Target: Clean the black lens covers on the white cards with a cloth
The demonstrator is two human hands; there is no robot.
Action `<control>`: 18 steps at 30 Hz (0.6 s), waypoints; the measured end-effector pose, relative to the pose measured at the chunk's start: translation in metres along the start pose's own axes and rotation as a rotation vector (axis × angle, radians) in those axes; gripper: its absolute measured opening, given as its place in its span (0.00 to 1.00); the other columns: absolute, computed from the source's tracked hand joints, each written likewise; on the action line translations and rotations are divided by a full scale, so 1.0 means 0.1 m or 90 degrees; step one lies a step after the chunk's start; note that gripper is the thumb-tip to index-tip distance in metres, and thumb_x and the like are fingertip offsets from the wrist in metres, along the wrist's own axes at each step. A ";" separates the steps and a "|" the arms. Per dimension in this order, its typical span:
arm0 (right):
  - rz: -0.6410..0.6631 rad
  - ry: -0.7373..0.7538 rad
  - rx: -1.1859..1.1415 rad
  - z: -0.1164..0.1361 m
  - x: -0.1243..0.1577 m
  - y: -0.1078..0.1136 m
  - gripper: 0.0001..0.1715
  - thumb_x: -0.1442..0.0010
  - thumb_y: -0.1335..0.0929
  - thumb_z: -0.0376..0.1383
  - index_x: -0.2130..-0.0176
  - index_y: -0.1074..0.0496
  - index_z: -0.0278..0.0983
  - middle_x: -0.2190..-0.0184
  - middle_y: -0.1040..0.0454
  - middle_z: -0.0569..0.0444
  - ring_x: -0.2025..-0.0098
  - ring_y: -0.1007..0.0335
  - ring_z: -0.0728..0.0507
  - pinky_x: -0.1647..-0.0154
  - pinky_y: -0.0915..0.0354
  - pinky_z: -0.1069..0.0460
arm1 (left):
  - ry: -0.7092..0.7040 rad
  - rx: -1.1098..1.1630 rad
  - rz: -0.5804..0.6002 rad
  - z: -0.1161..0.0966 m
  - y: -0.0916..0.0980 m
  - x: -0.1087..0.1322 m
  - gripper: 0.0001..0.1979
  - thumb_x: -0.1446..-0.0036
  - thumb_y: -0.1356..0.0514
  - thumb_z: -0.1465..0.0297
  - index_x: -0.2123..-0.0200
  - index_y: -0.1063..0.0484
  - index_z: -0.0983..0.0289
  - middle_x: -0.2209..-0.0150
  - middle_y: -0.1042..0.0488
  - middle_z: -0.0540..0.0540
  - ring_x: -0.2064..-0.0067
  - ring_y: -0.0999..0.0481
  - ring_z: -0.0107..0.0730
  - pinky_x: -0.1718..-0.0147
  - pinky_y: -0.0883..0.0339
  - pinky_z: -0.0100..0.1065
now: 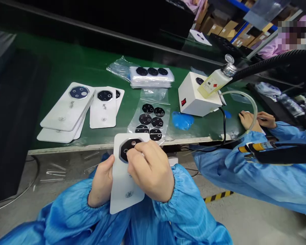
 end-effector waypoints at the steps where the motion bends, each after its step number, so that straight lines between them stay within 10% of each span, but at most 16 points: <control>1: -0.002 0.004 0.002 0.00 0.00 -0.01 0.10 0.47 0.36 0.22 0.66 0.34 0.35 0.72 0.32 0.51 0.70 0.38 0.48 0.72 0.36 0.51 | -0.001 -0.001 -0.002 0.00 0.00 0.00 0.11 0.55 0.37 0.61 0.73 0.23 0.63 0.71 0.21 0.51 0.49 0.30 0.48 0.46 0.42 0.42; 18: -0.015 -0.016 -0.001 -0.02 0.03 -0.09 0.08 0.46 0.36 0.24 0.66 0.34 0.35 0.71 0.31 0.50 0.69 0.36 0.47 0.70 0.36 0.50 | -0.051 -0.059 0.021 0.03 0.03 0.00 0.16 0.47 0.43 0.62 0.58 0.27 0.64 0.59 0.24 0.52 0.44 0.36 0.46 0.42 0.47 0.40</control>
Point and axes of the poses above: each hand's wrist, its own x-axis away from the middle knuckle, its own y-axis out of the back of the hand, z = x × y, the point moved 2 cm from there along -x, towards the middle knuckle
